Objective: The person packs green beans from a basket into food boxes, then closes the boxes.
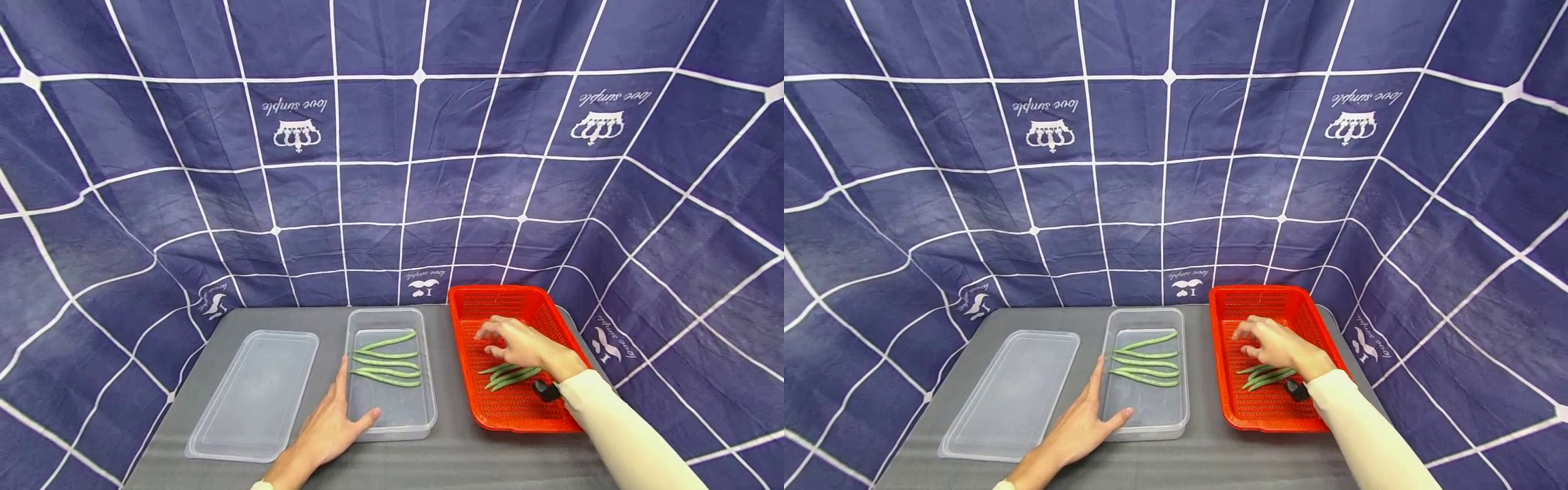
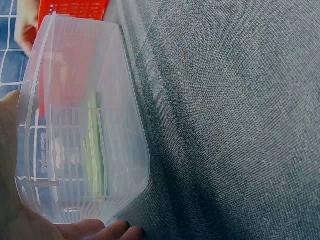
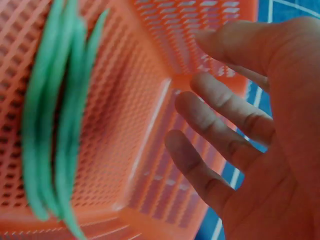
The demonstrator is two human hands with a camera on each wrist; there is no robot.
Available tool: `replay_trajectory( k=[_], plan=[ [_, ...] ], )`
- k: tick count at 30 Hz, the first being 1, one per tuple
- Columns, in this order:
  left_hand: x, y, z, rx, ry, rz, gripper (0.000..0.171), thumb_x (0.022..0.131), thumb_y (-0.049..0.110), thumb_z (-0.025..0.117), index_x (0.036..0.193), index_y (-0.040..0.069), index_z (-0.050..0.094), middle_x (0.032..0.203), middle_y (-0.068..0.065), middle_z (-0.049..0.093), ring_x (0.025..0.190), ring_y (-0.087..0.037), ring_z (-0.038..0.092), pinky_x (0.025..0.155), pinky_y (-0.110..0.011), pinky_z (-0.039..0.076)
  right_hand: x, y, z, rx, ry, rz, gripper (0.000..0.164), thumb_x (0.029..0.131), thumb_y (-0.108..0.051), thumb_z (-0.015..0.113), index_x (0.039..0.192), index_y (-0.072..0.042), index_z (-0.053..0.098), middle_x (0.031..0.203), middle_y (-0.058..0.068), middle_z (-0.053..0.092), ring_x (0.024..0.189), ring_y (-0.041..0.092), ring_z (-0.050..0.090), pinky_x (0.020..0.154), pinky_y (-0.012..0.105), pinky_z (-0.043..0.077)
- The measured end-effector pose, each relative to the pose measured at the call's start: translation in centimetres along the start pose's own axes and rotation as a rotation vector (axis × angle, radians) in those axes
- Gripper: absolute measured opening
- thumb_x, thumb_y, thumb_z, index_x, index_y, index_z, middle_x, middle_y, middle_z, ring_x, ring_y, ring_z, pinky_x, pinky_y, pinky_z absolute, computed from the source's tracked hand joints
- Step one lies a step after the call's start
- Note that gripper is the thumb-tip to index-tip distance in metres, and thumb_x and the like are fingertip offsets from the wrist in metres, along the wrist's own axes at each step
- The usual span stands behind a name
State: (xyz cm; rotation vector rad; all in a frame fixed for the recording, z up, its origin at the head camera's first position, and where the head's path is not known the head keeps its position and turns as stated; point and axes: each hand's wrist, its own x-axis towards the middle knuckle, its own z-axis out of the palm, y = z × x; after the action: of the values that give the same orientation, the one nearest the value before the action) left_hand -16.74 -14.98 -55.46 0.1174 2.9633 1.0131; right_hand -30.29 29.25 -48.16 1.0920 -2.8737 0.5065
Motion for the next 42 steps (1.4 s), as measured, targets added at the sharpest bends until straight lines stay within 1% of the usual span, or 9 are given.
replay_trajectory(
  k=[2, 7, 11, 17, 22, 27, 32, 37, 42],
  plan=[
    [-0.1, 0.0, 0.0, -0.003, -0.001, -0.003, 0.132, 0.095, 0.066, 0.090, 0.189, 0.019, 0.009, 0.170, -0.028, 0.060, 0.142, -0.055, 0.071, 0.096, -0.072, 0.064, -0.6, 0.9, 0.4, 0.009, -0.006, -0.017, 0.026, 0.099, -0.006, 0.089, 0.123, -0.012, 0.083, 0.119, 0.003, 0.080, 0.107, 0.026, 0.080, 0.098, 0.045, 0.064],
    [-0.2, 0.1, -0.1, -0.002, 0.002, -0.010, 0.133, 0.095, 0.066, 0.090, 0.189, 0.020, 0.008, 0.170, -0.028, 0.060, 0.141, -0.055, 0.071, 0.095, -0.072, 0.064, -1.7, 2.4, 0.6, 0.040, -0.027, -0.035, 0.030, 0.094, -0.008, 0.093, 0.123, -0.009, 0.083, 0.117, 0.005, 0.082, 0.109, 0.029, 0.079, 0.099, 0.047, 0.063],
    [-0.3, 0.2, 0.0, 0.000, 0.002, -0.016, 0.133, 0.094, 0.068, 0.089, 0.189, 0.022, 0.008, 0.170, -0.027, 0.061, 0.140, -0.055, 0.072, 0.095, -0.072, 0.064, -2.5, 3.3, 0.6, 0.066, -0.048, -0.008, 0.034, 0.091, -0.010, 0.096, 0.123, -0.009, 0.084, 0.114, 0.006, 0.081, 0.105, 0.031, 0.078, 0.097, 0.048, 0.064],
    [-0.2, 0.2, 0.1, 0.001, -0.006, -0.029, 0.132, 0.095, 0.067, 0.089, 0.189, 0.023, 0.009, 0.170, -0.026, 0.061, 0.142, -0.055, 0.071, 0.093, -0.074, 0.063, -3.2, 4.2, 0.7, 0.095, -0.092, 0.021, 0.040, 0.087, -0.011, 0.099, 0.124, -0.008, 0.084, 0.112, 0.005, 0.081, 0.102, 0.027, 0.078, 0.095, 0.046, 0.065],
    [-0.1, 0.2, 0.2, 0.000, -0.009, -0.028, 0.131, 0.095, 0.067, 0.089, 0.189, 0.022, 0.010, 0.171, -0.026, 0.060, 0.142, -0.055, 0.070, 0.094, -0.074, 0.063, -3.6, 4.7, 0.8, 0.121, -0.127, 0.047, 0.041, 0.087, -0.013, 0.101, 0.124, -0.008, 0.084, 0.112, 0.005, 0.081, 0.102, 0.026, 0.077, 0.094, 0.046, 0.065],
    [0.0, 0.1, 0.2, -0.005, -0.011, -0.022, 0.130, 0.096, 0.067, 0.088, 0.189, 0.020, 0.010, 0.173, -0.026, 0.058, 0.145, -0.056, 0.069, 0.095, -0.075, 0.063, -4.0, 5.1, 1.1, 0.140, -0.145, 0.067, 0.041, 0.085, -0.011, 0.101, 0.122, -0.010, 0.084, 0.110, 0.006, 0.080, 0.100, 0.027, 0.077, 0.092, 0.045, 0.065],
    [0.0, 0.0, 0.2, -0.019, -0.003, -0.008, 0.130, 0.096, 0.066, 0.088, 0.189, 0.018, 0.011, 0.177, -0.027, 0.053, 0.150, -0.057, 0.065, 0.098, -0.075, 0.062, -4.0, 5.5, 1.7, 0.149, -0.152, 0.075, 0.040, 0.083, -0.010, 0.102, 0.119, -0.012, 0.085, 0.108, 0.004, 0.079, 0.099, 0.022, 0.076, 0.091, 0.042, 0.065],
    [0.0, 0.0, 0.2, -0.013, 0.003, -0.005, 0.130, 0.096, 0.066, 0.088, 0.189, 0.018, 0.012, 0.175, -0.028, 0.056, 0.147, -0.056, 0.067, 0.099, -0.074, 0.063, -4.0, 5.6, 2.0, 0.157, -0.156, 0.082, 0.039, 0.081, -0.008, 0.102, 0.117, -0.012, 0.086, 0.104, 0.002, 0.078, 0.096, 0.016, 0.073, 0.089, 0.037, 0.063],
    [0.0, 0.1, 0.1, -0.010, -0.001, -0.007, 0.130, 0.096, 0.066, 0.089, 0.189, 0.019, 0.011, 0.174, -0.027, 0.057, 0.144, -0.056, 0.069, 0.098, -0.073, 0.063, -3.9, 5.6, 1.9, 0.174, -0.175, 0.115, 0.036, 0.080, -0.005, 0.101, 0.112, -0.014, 0.086, 0.102, -0.001, 0.076, 0.094, 0.008, 0.070, 0.086, 0.029, 0.059]
  ],
)
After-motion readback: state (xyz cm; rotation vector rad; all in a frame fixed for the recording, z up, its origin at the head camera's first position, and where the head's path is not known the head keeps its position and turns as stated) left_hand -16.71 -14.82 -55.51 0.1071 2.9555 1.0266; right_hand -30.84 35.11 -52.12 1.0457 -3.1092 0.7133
